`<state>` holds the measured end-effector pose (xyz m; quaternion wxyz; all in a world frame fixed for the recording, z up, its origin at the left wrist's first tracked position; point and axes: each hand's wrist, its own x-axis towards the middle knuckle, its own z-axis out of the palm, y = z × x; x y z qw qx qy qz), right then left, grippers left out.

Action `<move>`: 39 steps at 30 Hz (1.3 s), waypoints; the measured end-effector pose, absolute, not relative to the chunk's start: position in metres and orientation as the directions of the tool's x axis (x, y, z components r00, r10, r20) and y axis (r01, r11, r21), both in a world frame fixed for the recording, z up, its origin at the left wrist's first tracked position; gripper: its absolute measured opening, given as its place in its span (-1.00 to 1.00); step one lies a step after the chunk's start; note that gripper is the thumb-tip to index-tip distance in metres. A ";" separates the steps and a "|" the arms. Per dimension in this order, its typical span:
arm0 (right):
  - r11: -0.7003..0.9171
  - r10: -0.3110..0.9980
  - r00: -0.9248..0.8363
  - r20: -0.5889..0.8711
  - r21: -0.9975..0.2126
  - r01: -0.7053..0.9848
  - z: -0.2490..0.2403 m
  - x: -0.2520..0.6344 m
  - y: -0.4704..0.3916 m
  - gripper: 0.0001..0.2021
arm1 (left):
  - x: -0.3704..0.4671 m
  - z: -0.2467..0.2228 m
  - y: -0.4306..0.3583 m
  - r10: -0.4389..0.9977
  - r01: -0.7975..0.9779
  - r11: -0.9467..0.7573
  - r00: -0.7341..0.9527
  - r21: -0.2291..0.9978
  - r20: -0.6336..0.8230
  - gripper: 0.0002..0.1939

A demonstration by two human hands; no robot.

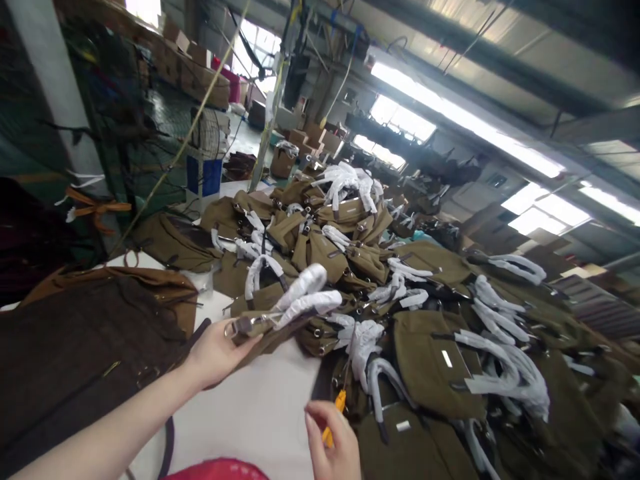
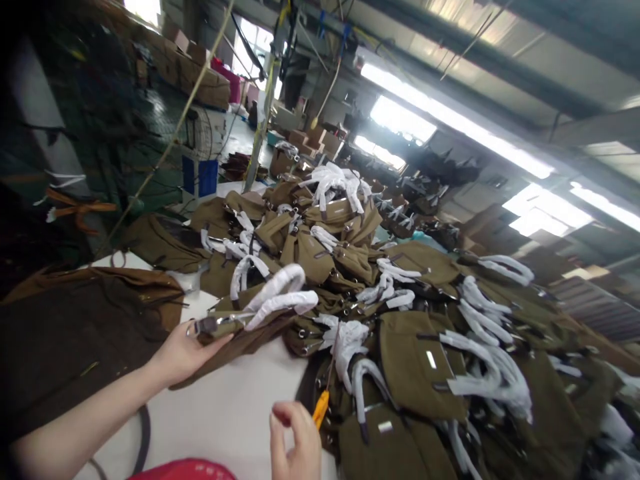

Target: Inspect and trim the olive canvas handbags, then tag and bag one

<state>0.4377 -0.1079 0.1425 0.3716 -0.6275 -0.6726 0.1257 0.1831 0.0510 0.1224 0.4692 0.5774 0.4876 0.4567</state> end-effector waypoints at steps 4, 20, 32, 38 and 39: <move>0.422 0.864 -0.163 0.476 -0.509 0.750 0.185 0.381 -0.092 -0.78 | 0.172 0.128 -0.020 0.932 0.483 -0.173 0.363 0.859 -0.016 -0.87; 0.151 0.954 -0.258 -0.151 -0.503 0.851 0.137 0.386 -0.101 -0.78 | 0.191 0.084 -0.089 0.898 0.627 -0.164 0.414 0.762 -0.147 -0.87; -0.171 0.901 -0.346 -0.261 -0.948 0.269 0.069 0.420 -0.090 -0.77 | 0.196 0.085 -0.093 0.894 0.643 -0.184 0.424 0.743 -0.146 -0.83; 0.061 0.932 -0.332 -0.144 -0.841 0.538 0.097 0.404 -0.096 -0.80 | 0.191 0.084 -0.094 0.895 0.638 -0.182 0.423 0.748 -0.143 -0.84; 0.102 0.935 -0.329 -0.131 -0.789 0.606 0.104 0.402 -0.097 -0.80 | 0.191 0.084 -0.094 0.895 0.648 -0.186 0.422 0.738 -0.145 -0.83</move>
